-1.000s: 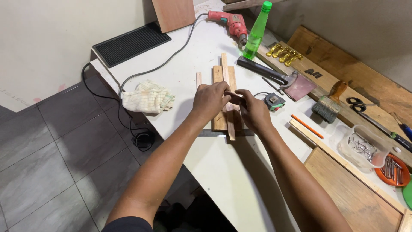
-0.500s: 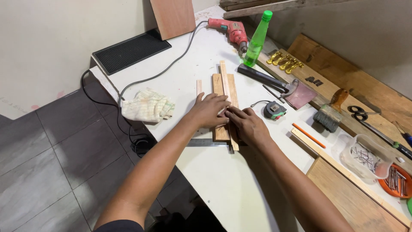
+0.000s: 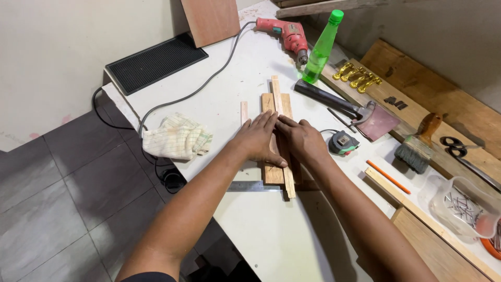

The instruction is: Measure and mark wood strips to construct a small picture frame.

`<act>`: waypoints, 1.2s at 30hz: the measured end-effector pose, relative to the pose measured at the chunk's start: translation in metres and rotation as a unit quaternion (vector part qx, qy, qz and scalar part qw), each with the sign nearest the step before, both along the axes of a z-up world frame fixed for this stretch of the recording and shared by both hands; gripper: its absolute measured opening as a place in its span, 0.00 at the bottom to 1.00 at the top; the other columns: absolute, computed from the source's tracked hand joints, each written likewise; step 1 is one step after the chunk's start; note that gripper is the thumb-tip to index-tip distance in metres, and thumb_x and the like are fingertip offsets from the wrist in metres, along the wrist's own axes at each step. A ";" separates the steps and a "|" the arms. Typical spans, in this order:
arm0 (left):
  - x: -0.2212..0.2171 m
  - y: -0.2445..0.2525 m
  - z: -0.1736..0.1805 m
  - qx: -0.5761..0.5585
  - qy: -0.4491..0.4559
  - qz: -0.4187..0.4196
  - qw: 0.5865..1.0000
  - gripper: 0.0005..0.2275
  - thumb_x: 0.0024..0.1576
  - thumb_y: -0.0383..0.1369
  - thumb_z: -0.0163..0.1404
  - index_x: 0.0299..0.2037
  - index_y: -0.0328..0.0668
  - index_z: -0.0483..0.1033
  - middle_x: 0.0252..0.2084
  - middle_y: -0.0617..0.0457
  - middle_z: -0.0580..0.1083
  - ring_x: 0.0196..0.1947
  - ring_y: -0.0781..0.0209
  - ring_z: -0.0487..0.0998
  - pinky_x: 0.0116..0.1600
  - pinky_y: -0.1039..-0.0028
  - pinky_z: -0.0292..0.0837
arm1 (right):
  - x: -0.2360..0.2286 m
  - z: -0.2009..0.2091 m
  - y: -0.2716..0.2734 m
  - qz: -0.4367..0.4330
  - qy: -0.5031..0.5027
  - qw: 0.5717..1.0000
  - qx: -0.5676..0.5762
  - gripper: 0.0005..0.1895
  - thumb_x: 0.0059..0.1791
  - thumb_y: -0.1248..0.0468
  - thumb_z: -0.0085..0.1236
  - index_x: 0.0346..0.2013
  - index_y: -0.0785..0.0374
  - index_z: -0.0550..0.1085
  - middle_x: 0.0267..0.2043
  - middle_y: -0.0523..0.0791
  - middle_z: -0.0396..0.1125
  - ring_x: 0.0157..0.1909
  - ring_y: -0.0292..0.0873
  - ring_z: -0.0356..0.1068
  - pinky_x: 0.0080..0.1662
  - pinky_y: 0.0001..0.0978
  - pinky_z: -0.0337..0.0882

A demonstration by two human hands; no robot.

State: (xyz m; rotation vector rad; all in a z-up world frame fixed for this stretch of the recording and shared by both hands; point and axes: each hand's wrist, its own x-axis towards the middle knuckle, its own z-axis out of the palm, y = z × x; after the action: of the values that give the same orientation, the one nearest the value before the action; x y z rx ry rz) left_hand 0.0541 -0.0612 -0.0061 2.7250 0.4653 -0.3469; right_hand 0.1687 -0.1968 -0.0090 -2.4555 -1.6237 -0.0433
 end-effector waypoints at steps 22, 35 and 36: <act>-0.004 0.000 -0.033 0.020 -0.045 0.008 0.999 0.66 0.36 0.66 0.60 0.77 0.43 0.29 0.81 0.46 0.29 0.80 0.54 0.30 0.77 0.54 0.26 | -0.032 0.012 -0.040 0.040 -0.034 0.998 0.024 0.23 0.51 0.50 0.56 0.61 0.47 0.75 0.64 0.36 0.68 0.39 0.49 0.66 0.43 0.38 0.73; -0.002 0.006 -0.029 0.005 -0.050 0.008 0.999 0.75 0.24 0.79 0.54 0.76 0.51 0.20 0.80 0.46 0.28 0.79 0.55 0.29 0.77 0.52 0.25 | 0.027 -0.008 0.027 -0.004 -0.017 0.999 0.051 0.24 0.50 0.58 0.54 0.62 0.41 0.74 0.68 0.32 0.66 0.49 0.49 0.69 0.51 0.40 0.73; 0.000 0.006 -0.031 -0.007 -0.050 0.014 0.999 0.75 0.24 0.79 0.54 0.76 0.51 0.20 0.80 0.45 0.28 0.79 0.54 0.29 0.77 0.52 0.24 | 0.026 -0.009 0.026 -0.011 0.001 0.999 0.048 0.24 0.51 0.57 0.54 0.63 0.40 0.73 0.69 0.32 0.64 0.50 0.50 0.68 0.52 0.40 0.73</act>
State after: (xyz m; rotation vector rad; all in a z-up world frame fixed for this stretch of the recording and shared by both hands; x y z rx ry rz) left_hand 0.0539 -0.0550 -0.0367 2.7048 0.4719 -0.2057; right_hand 0.1946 -0.1711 -0.0176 -2.4003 -1.5559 -0.1207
